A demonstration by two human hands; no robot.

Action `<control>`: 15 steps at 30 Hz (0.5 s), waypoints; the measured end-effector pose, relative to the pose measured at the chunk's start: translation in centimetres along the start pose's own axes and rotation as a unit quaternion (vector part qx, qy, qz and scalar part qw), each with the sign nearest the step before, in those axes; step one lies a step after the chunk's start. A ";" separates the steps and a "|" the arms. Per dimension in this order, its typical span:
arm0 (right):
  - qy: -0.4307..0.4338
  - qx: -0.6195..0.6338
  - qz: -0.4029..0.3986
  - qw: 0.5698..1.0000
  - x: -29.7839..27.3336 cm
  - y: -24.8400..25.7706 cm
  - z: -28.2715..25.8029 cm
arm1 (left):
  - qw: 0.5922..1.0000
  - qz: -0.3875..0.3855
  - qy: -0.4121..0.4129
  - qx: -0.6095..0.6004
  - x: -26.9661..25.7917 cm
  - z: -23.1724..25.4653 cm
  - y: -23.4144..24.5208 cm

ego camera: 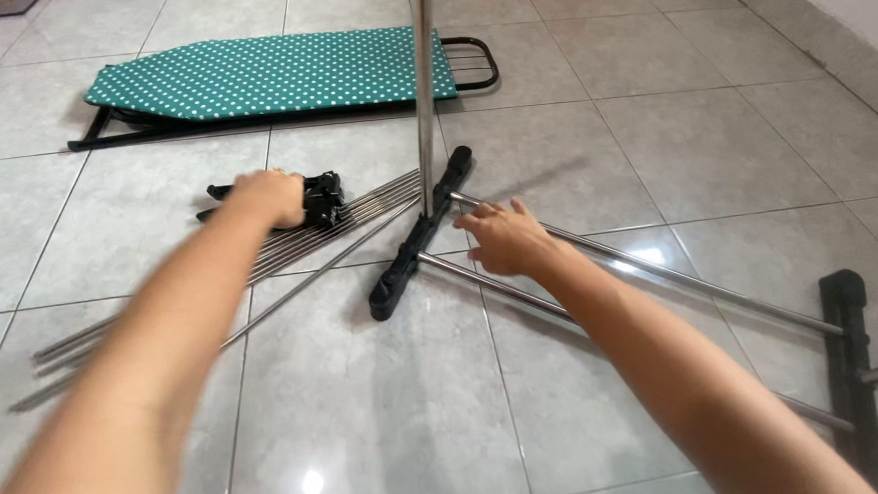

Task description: The person assembles a metal frame by inserting multiple metal rods into black plastic connectors and attaching a black plastic top bracket. The person works on a tiled floor, handling rods and connectors by hand to build the structure.

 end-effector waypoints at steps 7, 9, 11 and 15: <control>0.054 0.041 0.093 0.993 3.3 -0.8 -3.4 | 0.994 0.080 0.012 -0.074 5.3 1.1 -9.4; 0.056 0.048 0.075 0.994 5.1 -2.0 -4.5 | 0.994 0.077 0.007 -0.079 6.4 1.3 -11.1; 0.049 0.065 0.066 0.995 6.6 -2.9 -5.2 | 0.994 0.072 -0.001 -0.081 7.2 1.7 -12.1; 0.020 0.091 0.043 0.995 9.5 -4.5 -6.3 | 0.990 0.072 -0.012 -0.118 8.4 2.4 -12.6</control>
Point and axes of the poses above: each hand's wrist, its own x-axis towards the middle knuckle, its own y-axis out of the back of the hand, z = x × y, the point moved 9 cm from there along x, towards the middle knuckle, and after that the axes turned 6 degrees about x, right-handed, at the moved point
